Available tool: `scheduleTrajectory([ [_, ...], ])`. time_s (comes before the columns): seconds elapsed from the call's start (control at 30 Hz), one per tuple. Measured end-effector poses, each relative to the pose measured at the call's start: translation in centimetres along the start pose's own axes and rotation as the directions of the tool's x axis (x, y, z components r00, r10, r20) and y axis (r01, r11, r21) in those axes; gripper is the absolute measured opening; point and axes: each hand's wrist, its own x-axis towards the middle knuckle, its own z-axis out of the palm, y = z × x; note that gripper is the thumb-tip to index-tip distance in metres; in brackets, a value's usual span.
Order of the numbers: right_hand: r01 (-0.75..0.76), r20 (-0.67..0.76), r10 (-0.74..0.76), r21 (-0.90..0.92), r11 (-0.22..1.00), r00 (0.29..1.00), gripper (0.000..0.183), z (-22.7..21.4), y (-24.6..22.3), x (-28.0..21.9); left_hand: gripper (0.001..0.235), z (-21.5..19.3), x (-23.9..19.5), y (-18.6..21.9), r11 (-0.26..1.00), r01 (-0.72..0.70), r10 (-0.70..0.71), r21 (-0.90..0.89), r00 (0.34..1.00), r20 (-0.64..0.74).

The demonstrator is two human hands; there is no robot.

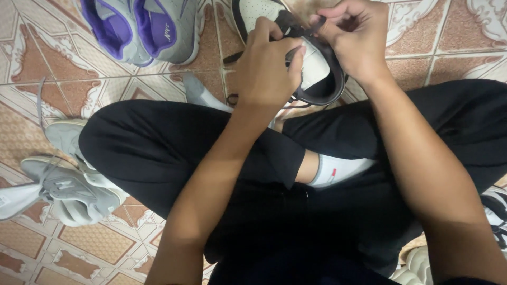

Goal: The person is sitting on the floor and threading laces through the eyelets of a sneaker.

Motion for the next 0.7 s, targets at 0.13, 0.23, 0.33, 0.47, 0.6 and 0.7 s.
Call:
scheduleTrajectory([
  [0.13,0.043,0.004,-0.044,0.010,0.999,0.999,0.011,-0.1,0.5,-0.1,0.012,0.3,0.0,0.6,1.000,-0.008,0.008,-0.023,1.000,-0.015],
  [0.23,-0.028,-0.014,0.029,0.089,0.996,0.999,0.017,-0.1,0.9,-0.3,0.013,0.7,-0.1,0.7,1.000,-0.004,0.004,0.002,1.000,-0.026],
  [0.33,0.015,-0.014,-0.014,0.077,0.997,1.000,0.018,-0.2,0.9,-0.3,0.012,0.8,-0.1,0.9,1.000,-0.009,0.010,0.009,0.998,-0.058],
  [0.47,0.016,-0.025,-0.014,0.067,0.998,1.000,0.016,-0.1,0.8,-0.3,0.010,0.7,0.0,1.1,1.000,0.016,-0.016,0.000,0.998,-0.055],
  [0.6,0.019,-0.037,-0.017,0.059,0.998,0.999,0.016,0.3,1.2,-0.2,0.013,0.7,-0.1,1.1,1.000,0.006,-0.008,-0.021,0.997,-0.081],
  [0.7,-0.025,-0.017,0.027,0.100,0.995,1.000,0.015,0.1,1.4,0.0,0.016,0.6,0.0,1.1,0.999,0.035,-0.034,0.011,0.997,-0.068],
])
